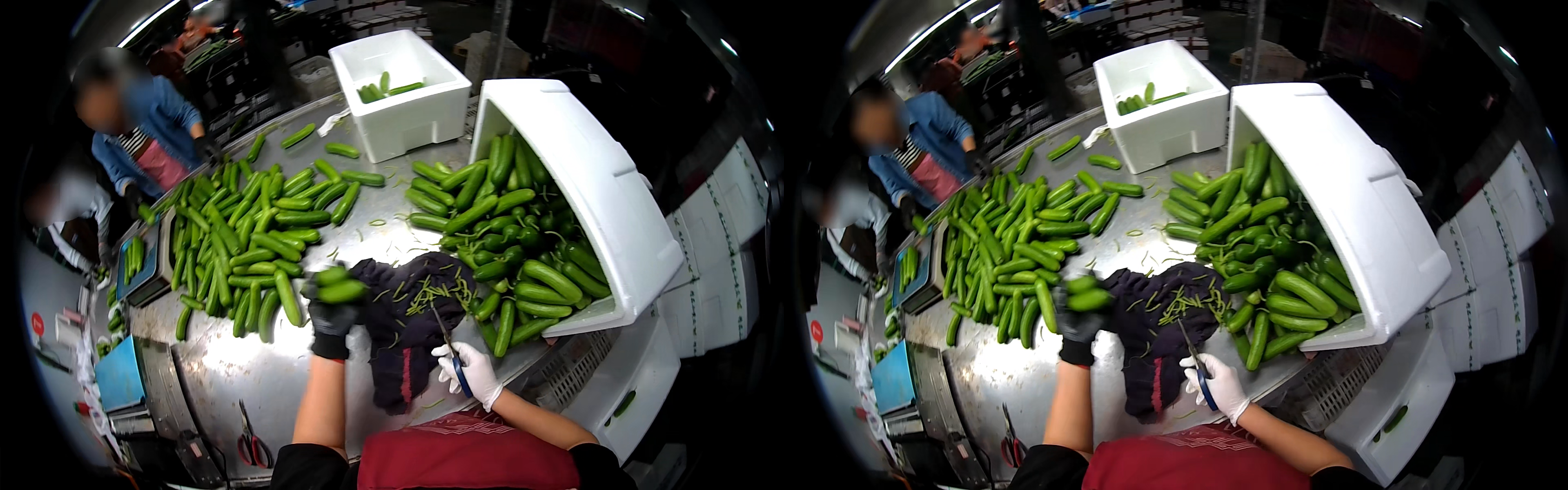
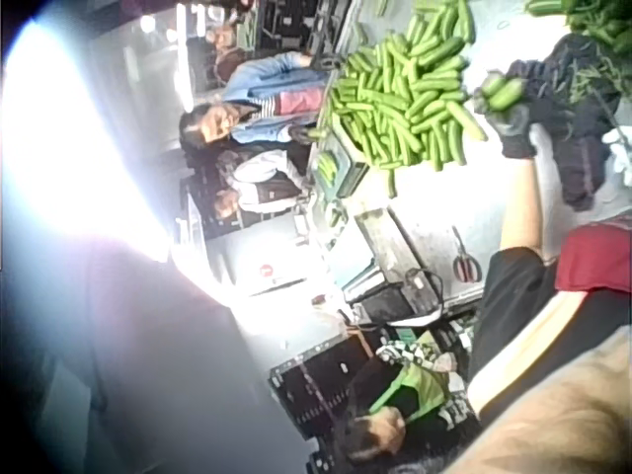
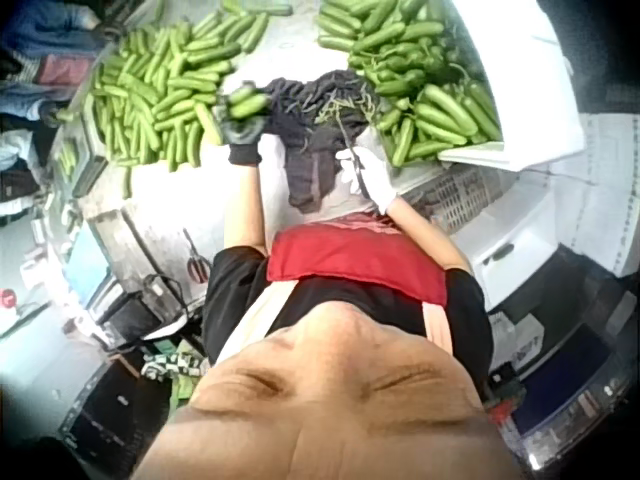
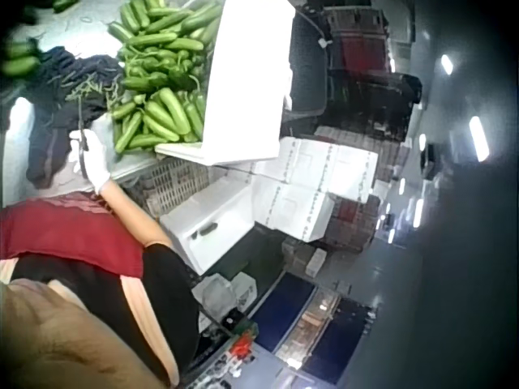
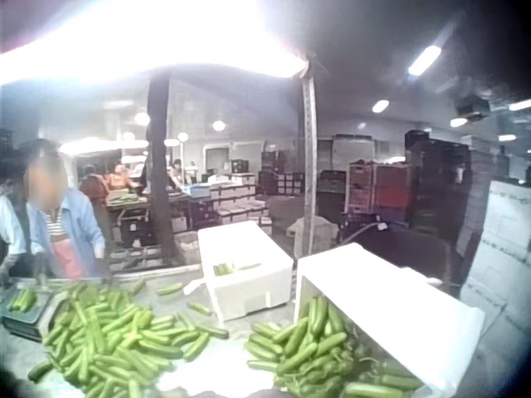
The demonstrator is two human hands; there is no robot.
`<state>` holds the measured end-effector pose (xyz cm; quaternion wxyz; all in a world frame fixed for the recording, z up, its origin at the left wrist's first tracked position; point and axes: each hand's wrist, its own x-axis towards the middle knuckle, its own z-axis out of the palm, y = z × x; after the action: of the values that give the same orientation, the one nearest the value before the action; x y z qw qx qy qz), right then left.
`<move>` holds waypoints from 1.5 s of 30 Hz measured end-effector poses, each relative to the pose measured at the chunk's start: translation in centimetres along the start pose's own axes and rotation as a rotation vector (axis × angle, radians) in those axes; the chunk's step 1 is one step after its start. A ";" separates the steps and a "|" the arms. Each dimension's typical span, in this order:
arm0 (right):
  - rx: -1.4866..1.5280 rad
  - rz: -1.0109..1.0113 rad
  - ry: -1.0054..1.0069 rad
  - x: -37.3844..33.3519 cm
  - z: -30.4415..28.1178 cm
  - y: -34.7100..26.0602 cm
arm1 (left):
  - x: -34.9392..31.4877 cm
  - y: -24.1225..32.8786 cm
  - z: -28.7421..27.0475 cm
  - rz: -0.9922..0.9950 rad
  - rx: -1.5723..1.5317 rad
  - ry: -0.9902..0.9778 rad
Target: The person trims the ends of cucumbers using scissors and places them into white crates on a stainless steel table.
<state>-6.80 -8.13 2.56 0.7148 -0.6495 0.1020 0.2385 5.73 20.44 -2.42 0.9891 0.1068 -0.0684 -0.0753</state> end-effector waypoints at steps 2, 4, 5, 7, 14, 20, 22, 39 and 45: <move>0.006 0.008 -0.008 -0.7 -1.0 0.9 | 1.5 5.5 0.9 0.287 0.041 0.068; 0.044 -0.043 0.059 -1.5 -1.7 1.7 | 3.4 6.1 4.8 0.426 -0.100 0.256; 0.065 -0.072 0.096 -1.8 -2.0 2.1 | 4.4 5.0 7.9 0.446 -0.175 0.397; 0.102 -0.123 0.126 -2.1 -2.2 2.7 | 5.2 1.6 7.6 0.309 0.223 -0.036; 0.190 -0.185 0.190 -3.1 -3.1 3.1 | 7.1 -13.9 8.9 -0.233 1.786 -0.383; 0.199 -0.218 0.221 -3.4 -4.3 4.2 | 7.6 -20.3 8.0 -0.279 1.243 -0.193; 0.254 -0.201 0.228 -3.3 -4.2 4.2 | 8.1 -20.8 7.5 -0.181 1.364 -0.219; 0.212 -0.161 0.213 -2.6 -4.1 2.6 | 7.2 -11.9 5.1 -0.304 1.249 -0.214; 0.077 -0.180 0.123 -0.9 -3.5 3.1 | 3.0 -0.4 4.5 -0.551 1.353 -0.255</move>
<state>-8.51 -11.63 -0.26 0.7500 -0.6415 0.0962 0.1289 7.90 18.63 2.17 0.6368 0.6966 -0.1848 -0.2739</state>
